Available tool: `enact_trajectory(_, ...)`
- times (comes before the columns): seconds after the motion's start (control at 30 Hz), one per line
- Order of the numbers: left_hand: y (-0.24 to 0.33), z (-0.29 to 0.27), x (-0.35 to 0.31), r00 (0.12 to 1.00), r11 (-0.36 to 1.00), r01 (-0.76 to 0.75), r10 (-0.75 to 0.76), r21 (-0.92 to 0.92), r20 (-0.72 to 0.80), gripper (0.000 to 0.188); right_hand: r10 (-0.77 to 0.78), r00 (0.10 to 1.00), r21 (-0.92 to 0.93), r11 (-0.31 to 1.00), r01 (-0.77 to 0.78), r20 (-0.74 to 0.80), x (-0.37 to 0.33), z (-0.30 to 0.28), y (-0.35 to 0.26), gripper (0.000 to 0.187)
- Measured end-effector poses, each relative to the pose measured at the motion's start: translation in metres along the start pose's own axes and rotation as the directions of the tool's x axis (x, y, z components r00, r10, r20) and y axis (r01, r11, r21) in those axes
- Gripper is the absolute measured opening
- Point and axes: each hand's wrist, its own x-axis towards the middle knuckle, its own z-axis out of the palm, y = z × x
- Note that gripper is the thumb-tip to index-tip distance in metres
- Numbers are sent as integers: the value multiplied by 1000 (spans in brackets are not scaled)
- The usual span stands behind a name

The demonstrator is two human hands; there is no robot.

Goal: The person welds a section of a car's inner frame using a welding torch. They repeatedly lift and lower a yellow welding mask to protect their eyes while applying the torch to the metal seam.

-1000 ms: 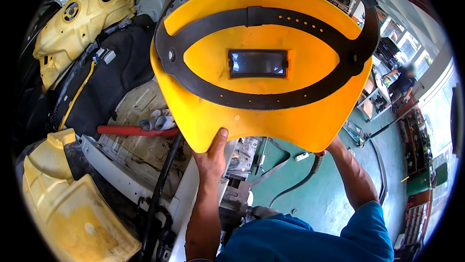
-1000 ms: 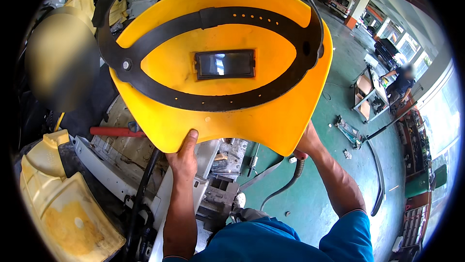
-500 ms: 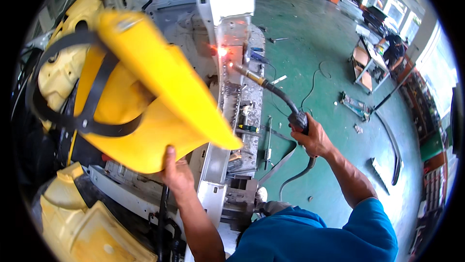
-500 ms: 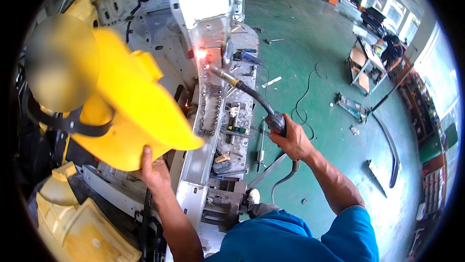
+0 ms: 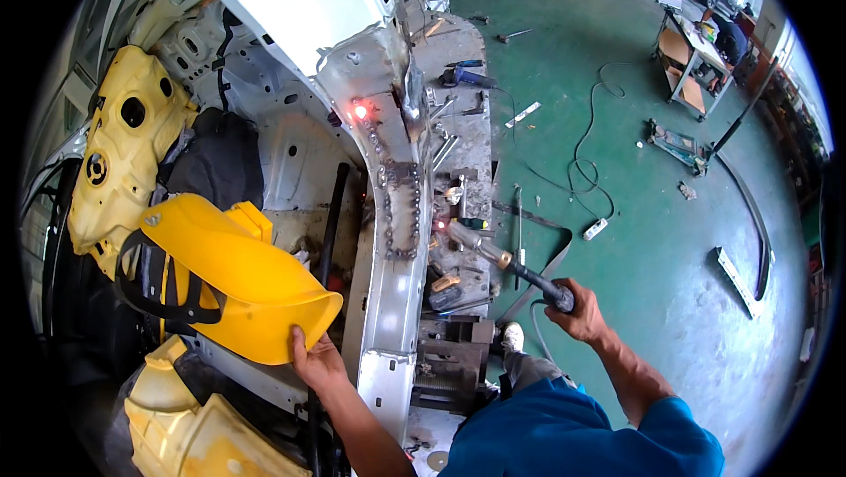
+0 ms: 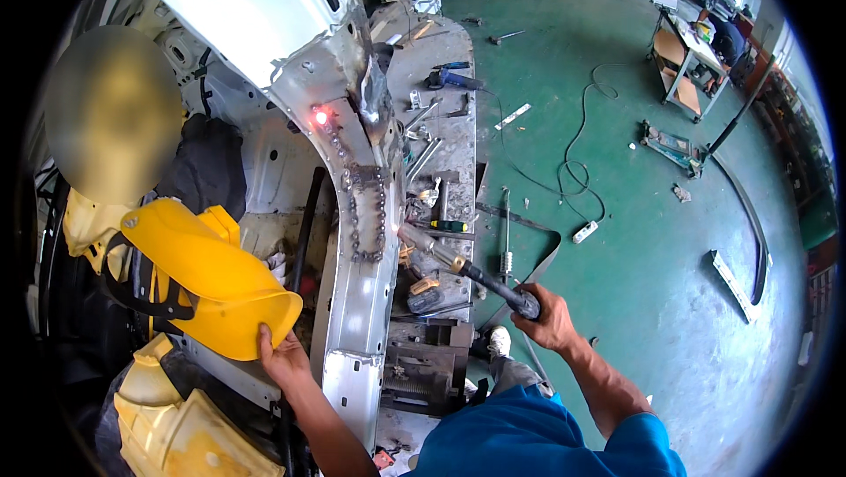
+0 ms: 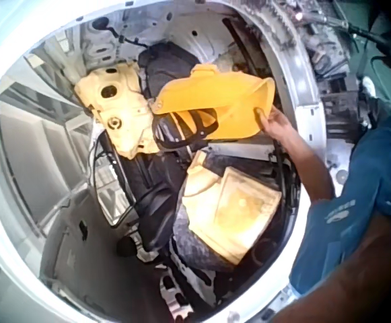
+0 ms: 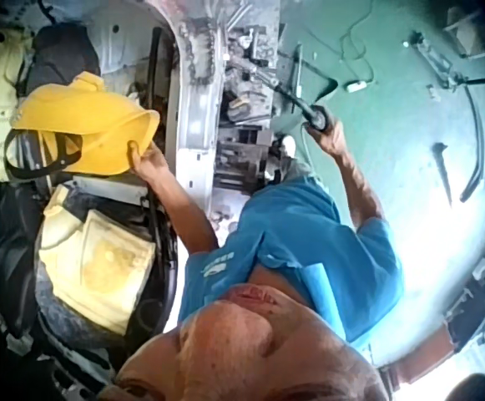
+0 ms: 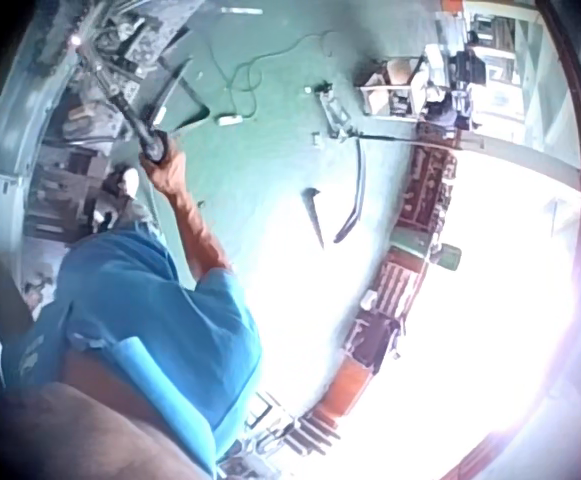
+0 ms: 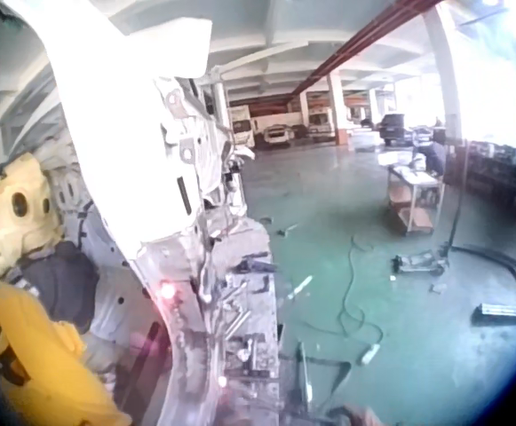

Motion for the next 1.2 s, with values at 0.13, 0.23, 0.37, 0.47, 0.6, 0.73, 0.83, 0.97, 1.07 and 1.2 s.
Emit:
enact_trajectory(0.13,-2,-5,-2,999,999,35,-34,12,-29,36,-18,999,-8,1000,18,47,5,8,17,44)
enact_trajectory(0.23,-1,-14,1,998,998,64,-64,17,-29,32,-68,994,-3,998,69,81,15,12,24,45)
enact_trajectory(0.37,-1,-13,2,996,997,60,-57,57,-62,31,-143,983,-19,989,146,119,28,16,32,47)
enact_trajectory(0.47,-1,-15,3,997,995,67,-65,71,-39,33,-162,977,-14,986,166,140,35,20,41,48)
enact_trajectory(0.6,-2,-14,3,996,992,70,-63,101,-70,33,-146,974,-28,988,153,175,45,21,49,50)
enact_trajectory(0.73,-2,-11,3,994,990,66,-55,124,-92,33,-152,969,-39,986,162,193,53,22,50,51)
enact_trajectory(0.83,-2,-13,5,994,990,77,-66,122,-91,31,-165,968,-36,984,175,191,56,22,50,52)
enact_trajectory(0.97,0,-17,7,992,986,102,-91,133,-89,28,-137,969,-31,989,146,208,56,25,58,52)
enact_trajectory(1.07,2,-23,9,992,986,110,-101,128,-76,28,-127,965,-23,991,135,228,56,25,59,52)
enact_trajectory(1.2,2,-25,9,991,986,113,-104,121,-80,27,-130,962,-25,990,140,239,56,30,63,51)
